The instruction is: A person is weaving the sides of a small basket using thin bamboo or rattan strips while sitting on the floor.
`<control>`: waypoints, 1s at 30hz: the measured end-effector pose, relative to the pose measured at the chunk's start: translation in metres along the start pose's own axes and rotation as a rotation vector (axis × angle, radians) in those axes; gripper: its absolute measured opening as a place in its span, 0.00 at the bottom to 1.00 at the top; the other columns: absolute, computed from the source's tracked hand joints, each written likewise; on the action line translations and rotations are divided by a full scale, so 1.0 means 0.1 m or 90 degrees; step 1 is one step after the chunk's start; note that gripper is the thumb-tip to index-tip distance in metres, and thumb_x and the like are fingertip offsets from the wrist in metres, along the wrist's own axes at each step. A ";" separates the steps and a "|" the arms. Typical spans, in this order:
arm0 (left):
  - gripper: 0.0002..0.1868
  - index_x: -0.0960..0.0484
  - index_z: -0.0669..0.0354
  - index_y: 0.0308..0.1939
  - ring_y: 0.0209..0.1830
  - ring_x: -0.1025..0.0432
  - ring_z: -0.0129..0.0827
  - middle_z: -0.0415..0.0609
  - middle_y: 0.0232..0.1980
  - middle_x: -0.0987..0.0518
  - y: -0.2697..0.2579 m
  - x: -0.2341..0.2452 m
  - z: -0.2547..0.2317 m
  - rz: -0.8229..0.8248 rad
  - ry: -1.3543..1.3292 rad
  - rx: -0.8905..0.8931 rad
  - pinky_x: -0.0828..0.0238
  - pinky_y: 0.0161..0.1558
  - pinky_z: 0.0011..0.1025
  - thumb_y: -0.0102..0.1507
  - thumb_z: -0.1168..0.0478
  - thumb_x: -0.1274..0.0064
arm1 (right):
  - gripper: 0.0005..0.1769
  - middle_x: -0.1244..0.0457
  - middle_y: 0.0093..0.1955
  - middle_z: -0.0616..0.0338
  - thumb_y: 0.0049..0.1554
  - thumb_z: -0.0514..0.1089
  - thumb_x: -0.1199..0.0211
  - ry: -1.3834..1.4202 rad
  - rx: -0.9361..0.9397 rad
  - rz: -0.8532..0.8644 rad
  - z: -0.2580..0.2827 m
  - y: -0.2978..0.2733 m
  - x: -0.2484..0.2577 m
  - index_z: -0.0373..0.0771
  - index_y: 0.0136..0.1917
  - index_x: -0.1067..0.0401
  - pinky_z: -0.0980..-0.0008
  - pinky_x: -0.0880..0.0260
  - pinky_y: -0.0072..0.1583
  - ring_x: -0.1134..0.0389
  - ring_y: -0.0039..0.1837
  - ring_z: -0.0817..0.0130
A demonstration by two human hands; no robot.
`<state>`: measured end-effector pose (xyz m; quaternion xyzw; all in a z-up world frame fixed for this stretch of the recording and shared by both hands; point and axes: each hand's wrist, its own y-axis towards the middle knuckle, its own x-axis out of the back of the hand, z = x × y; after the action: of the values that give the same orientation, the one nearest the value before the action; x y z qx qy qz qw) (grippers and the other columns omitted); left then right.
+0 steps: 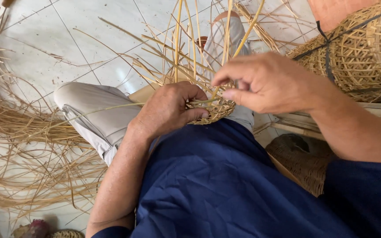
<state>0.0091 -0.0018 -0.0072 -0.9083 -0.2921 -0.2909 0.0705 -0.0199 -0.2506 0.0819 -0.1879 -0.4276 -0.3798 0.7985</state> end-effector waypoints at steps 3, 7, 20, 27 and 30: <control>0.18 0.17 0.55 0.50 0.45 0.20 0.44 0.49 0.47 0.15 0.01 -0.02 -0.01 -0.001 -0.003 -0.006 0.28 0.45 0.38 0.62 0.50 0.34 | 0.20 0.35 0.41 0.59 0.60 0.37 0.37 0.027 -0.082 0.128 -0.01 -0.04 -0.21 0.37 0.65 0.33 0.69 0.37 0.32 0.38 0.29 0.69; 0.17 0.17 0.54 0.48 0.46 0.21 0.45 0.50 0.46 0.16 0.00 -0.02 -0.02 0.011 -0.017 -0.023 0.29 0.44 0.39 0.62 0.49 0.36 | 0.31 0.29 0.32 0.62 0.54 0.47 0.29 0.101 -0.268 0.251 0.05 0.06 -0.18 0.49 0.67 0.39 0.63 0.28 0.43 0.25 0.35 0.66; 0.17 0.15 0.54 0.43 0.41 0.19 0.55 0.55 0.35 0.18 0.03 0.05 -0.13 -0.009 -0.053 0.113 0.22 0.42 0.48 0.56 0.52 0.30 | 0.12 0.41 0.28 0.64 0.58 0.34 0.32 0.126 -0.126 0.191 -0.23 0.10 -0.49 0.37 0.52 0.33 0.79 0.47 0.23 0.47 0.20 0.79; 0.17 0.14 0.55 0.42 0.41 0.20 0.55 0.56 0.35 0.18 -0.03 0.21 -0.11 -0.014 -0.019 0.125 0.22 0.43 0.47 0.56 0.51 0.30 | 0.07 0.35 0.36 0.53 0.62 0.43 0.35 0.099 -0.025 0.146 -0.18 0.26 -0.34 0.38 0.46 0.30 0.63 0.28 0.35 0.28 0.33 0.57; 0.17 0.14 0.55 0.41 0.40 0.20 0.54 0.54 0.34 0.18 -0.07 0.37 -0.06 -0.027 0.034 0.142 0.22 0.43 0.46 0.55 0.51 0.30 | 0.09 0.34 0.38 0.49 0.64 0.45 0.40 0.062 0.031 0.143 -0.29 0.46 -0.39 0.39 0.44 0.30 0.54 0.25 0.41 0.26 0.40 0.47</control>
<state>0.0265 0.0205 0.0185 -0.8802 -0.3402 -0.2822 0.1727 0.0173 -0.2220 0.0342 -0.1966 -0.3739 -0.2861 0.8600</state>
